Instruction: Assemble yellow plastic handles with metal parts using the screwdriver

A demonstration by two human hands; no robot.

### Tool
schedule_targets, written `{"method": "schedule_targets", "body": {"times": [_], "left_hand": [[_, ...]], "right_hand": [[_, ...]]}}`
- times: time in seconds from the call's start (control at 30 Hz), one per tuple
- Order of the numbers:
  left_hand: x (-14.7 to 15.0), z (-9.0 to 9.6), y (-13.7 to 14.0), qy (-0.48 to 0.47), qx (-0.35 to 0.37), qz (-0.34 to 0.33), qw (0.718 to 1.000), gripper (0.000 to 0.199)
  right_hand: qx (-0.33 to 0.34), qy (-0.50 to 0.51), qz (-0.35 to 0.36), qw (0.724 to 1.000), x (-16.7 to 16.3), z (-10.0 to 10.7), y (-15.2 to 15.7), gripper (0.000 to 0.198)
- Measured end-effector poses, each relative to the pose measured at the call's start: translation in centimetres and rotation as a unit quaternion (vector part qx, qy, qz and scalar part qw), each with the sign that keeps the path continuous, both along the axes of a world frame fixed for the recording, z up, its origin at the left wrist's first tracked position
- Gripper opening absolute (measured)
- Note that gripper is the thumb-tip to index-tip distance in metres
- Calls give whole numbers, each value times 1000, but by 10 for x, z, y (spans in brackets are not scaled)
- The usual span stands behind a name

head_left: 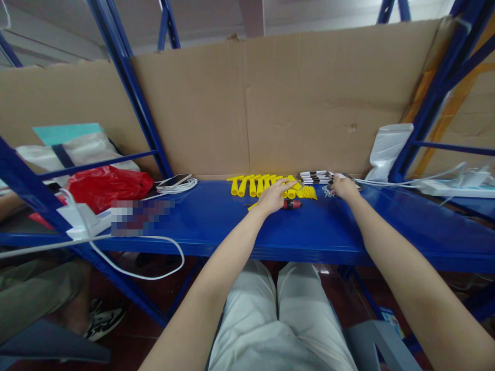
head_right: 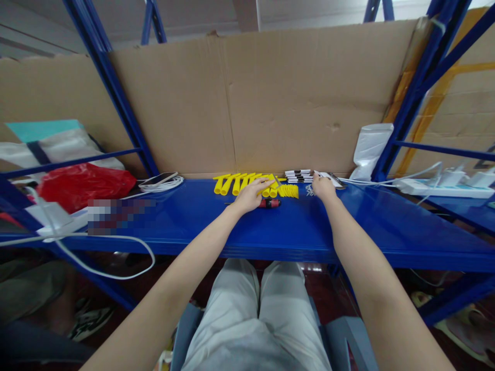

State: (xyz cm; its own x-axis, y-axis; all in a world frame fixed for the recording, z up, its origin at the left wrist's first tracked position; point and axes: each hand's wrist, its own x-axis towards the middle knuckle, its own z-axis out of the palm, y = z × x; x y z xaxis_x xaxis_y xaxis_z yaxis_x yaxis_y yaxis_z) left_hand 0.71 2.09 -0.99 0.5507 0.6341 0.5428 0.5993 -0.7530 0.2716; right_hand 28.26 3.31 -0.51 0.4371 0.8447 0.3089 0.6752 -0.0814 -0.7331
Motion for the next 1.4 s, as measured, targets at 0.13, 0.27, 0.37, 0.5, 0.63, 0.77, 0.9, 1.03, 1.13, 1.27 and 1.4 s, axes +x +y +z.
{"method": "schedule_targets", "body": {"times": [0.13, 0.27, 0.37, 0.5, 0.63, 0.77, 0.9, 1.03, 1.13, 1.27, 1.4], "left_hand": [[0, 0, 0, 3, 3, -1, 1000, 72], [0, 0, 1, 3, 3, 4, 1000, 72], [0, 0, 0, 6, 7, 1, 1000, 71], [1, 1, -3, 25, 12, 8, 1000, 70], [1, 3, -9, 57, 8, 20, 998, 71], [1, 4, -12, 78, 19, 14, 997, 66], [2, 2, -11, 97, 38, 15, 994, 60], [2, 2, -10, 116, 54, 24, 991, 60], [1, 3, -10, 126, 66, 33, 989, 60], [1, 4, -11, 138, 67, 38, 987, 58], [-1, 4, -11, 141, 58, 49, 987, 59]], "right_hand": [[-13, 5, -12, 1000, -9, 2, -3, 45], [-21, 96, 54, 994, -20, 2, -7, 48], [-17, 102, 67, 992, -23, 2, -10, 48], [-10, 65, 47, 997, -21, 3, -11, 48], [14, 26, 60, 998, -26, 8, -14, 40], [16, 11, 141, 990, -46, 13, -22, 21], [-17, 51, 221, 974, -64, 15, -31, 15], [-18, 81, 274, 958, -68, 13, -32, 12], [-15, 81, 303, 949, -67, 12, -31, 13], [-6, 99, 290, 952, -68, 12, -29, 8], [37, 126, 199, 971, -56, 13, -23, 8]]}}
